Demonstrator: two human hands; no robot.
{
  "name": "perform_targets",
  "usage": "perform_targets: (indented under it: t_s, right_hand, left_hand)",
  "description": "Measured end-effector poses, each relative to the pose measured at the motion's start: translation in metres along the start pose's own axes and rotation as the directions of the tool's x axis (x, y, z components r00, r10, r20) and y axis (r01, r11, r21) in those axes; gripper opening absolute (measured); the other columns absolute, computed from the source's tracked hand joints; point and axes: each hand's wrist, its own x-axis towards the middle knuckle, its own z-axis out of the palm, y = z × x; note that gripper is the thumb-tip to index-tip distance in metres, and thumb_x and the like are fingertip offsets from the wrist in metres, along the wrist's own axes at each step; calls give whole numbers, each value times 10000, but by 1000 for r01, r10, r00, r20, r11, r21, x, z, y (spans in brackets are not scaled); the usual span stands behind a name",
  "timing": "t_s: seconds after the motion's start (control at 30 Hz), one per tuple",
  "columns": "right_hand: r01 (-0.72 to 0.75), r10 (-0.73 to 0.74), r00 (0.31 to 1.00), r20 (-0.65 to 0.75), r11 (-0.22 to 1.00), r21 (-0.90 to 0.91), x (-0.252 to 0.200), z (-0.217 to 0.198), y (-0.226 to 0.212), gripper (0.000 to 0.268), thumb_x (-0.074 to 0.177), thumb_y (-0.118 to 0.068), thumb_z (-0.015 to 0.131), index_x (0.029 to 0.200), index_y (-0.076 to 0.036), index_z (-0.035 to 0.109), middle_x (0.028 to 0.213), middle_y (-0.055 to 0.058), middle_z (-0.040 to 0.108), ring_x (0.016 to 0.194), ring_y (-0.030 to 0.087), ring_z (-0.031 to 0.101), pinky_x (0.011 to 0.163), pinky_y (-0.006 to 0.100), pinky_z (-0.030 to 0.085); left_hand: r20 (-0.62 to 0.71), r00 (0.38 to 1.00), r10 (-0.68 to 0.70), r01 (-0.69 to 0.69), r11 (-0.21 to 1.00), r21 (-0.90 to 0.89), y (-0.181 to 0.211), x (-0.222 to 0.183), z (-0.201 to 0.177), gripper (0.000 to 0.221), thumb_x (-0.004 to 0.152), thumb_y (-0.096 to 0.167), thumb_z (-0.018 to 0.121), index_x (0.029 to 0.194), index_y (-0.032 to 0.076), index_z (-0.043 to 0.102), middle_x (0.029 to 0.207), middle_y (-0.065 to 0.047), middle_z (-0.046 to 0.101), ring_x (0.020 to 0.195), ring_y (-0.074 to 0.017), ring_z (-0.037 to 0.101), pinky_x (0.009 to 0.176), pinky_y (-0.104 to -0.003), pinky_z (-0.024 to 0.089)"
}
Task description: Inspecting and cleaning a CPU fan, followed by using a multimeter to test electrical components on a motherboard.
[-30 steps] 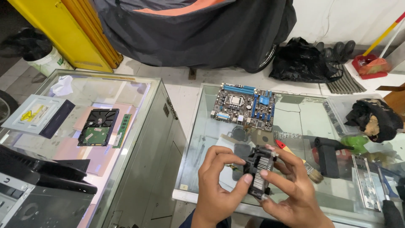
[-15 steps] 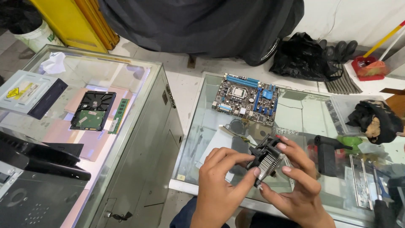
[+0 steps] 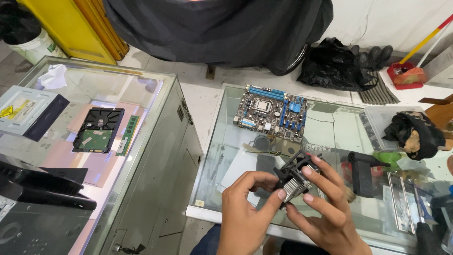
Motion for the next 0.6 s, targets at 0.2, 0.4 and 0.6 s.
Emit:
perform_targets:
  t_s: [0.2,0.4,0.6]
  right_hand:
    - [-16,16,1000,-6,996,-84,-10,2,9,589,894,-229,800,1360,-83,471,1432,140,546,1406,484,550,1241,623,513]
    - [2,-1,1000,13,994,-111,-9,-1,7,435,894,-170,787,1286,-120,606,1428,170,512,1385,504,548,1223,647,505]
    - [56,-53,998,23,984,-168,5,-3,3,378,913,-233,777,1237,-98,640,1377,192,491,1302,444,574,1179,656,548]
  left_hand:
    - [1,998,57,-57,998,25,-8,0,4,127,810,156,733,934,136,714,867,13,745,807,-138,699,758,-279,551]
    - [46,999,-9,7,998,55,-2,-2,2,169,823,240,762,969,161,728,868,30,727,819,-128,701,760,-284,570]
    - [-25,1000,13,-11,996,89,-3,-6,14,283,727,225,841,956,150,694,878,31,701,813,-124,706,748,-273,572]
